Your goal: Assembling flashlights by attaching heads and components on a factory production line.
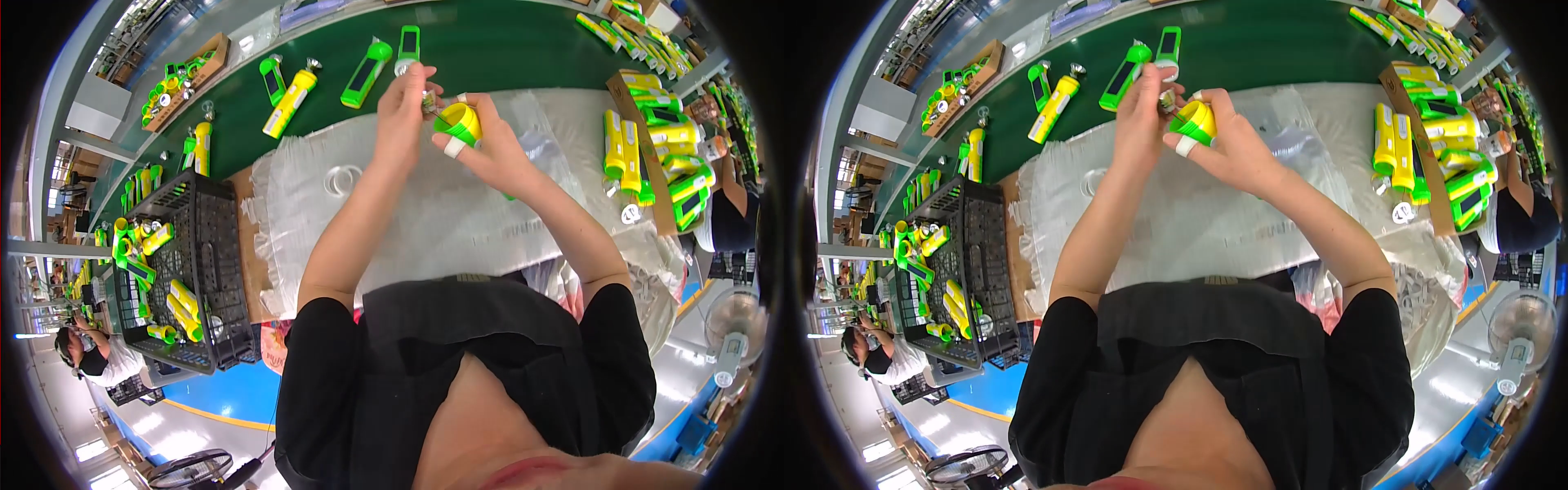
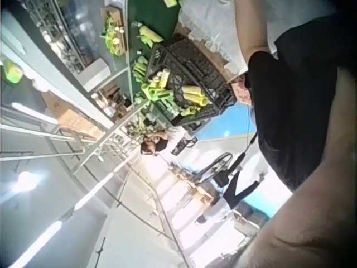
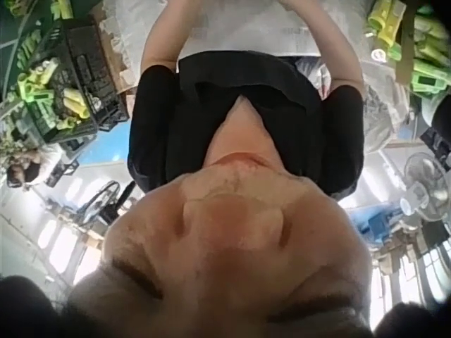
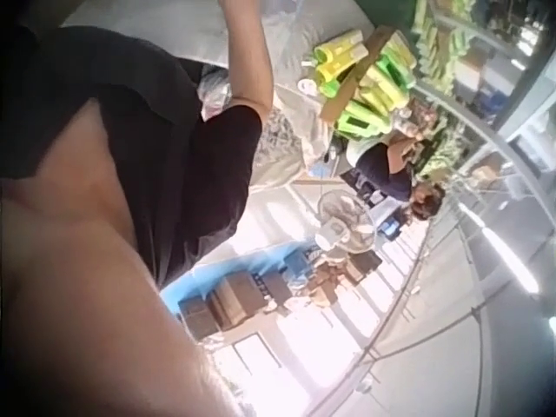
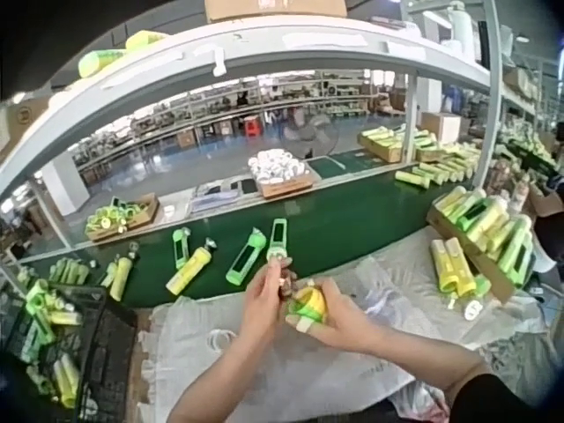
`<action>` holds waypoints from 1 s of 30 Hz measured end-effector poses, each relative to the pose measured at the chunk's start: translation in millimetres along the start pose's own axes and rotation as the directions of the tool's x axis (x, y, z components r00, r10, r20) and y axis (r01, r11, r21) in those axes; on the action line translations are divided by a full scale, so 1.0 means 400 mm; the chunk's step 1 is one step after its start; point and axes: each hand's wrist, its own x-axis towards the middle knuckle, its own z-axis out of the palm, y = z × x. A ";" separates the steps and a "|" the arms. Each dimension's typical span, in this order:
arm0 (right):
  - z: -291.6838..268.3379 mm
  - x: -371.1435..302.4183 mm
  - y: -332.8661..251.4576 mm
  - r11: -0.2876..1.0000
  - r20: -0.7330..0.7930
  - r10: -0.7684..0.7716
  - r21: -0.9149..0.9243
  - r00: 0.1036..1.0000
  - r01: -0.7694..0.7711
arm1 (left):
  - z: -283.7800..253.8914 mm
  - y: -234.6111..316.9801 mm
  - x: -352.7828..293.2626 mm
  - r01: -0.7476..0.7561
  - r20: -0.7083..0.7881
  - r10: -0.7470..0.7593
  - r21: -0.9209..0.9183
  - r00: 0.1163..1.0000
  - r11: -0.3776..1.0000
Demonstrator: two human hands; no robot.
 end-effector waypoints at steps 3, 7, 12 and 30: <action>0.026 -0.118 -0.030 0.997 0.045 -0.026 0.075 0.999 0.022 | -0.034 0.032 -0.116 -0.356 0.170 0.319 0.291 0.932 0.888; 0.098 -0.219 -0.056 0.748 0.263 0.081 0.622 0.961 -0.233 | -0.046 0.048 -0.256 -0.648 0.399 0.517 0.357 0.757 0.673; 0.124 -0.267 -0.059 0.610 0.260 0.142 0.737 0.955 -0.292 | -0.037 0.004 -0.344 -0.583 0.373 0.449 0.492 0.812 0.646; -0.045 -0.369 0.035 0.646 -0.120 0.279 0.758 0.953 -0.094 | 0.015 -0.219 -0.082 -0.816 0.817 -0.028 0.576 0.576 0.054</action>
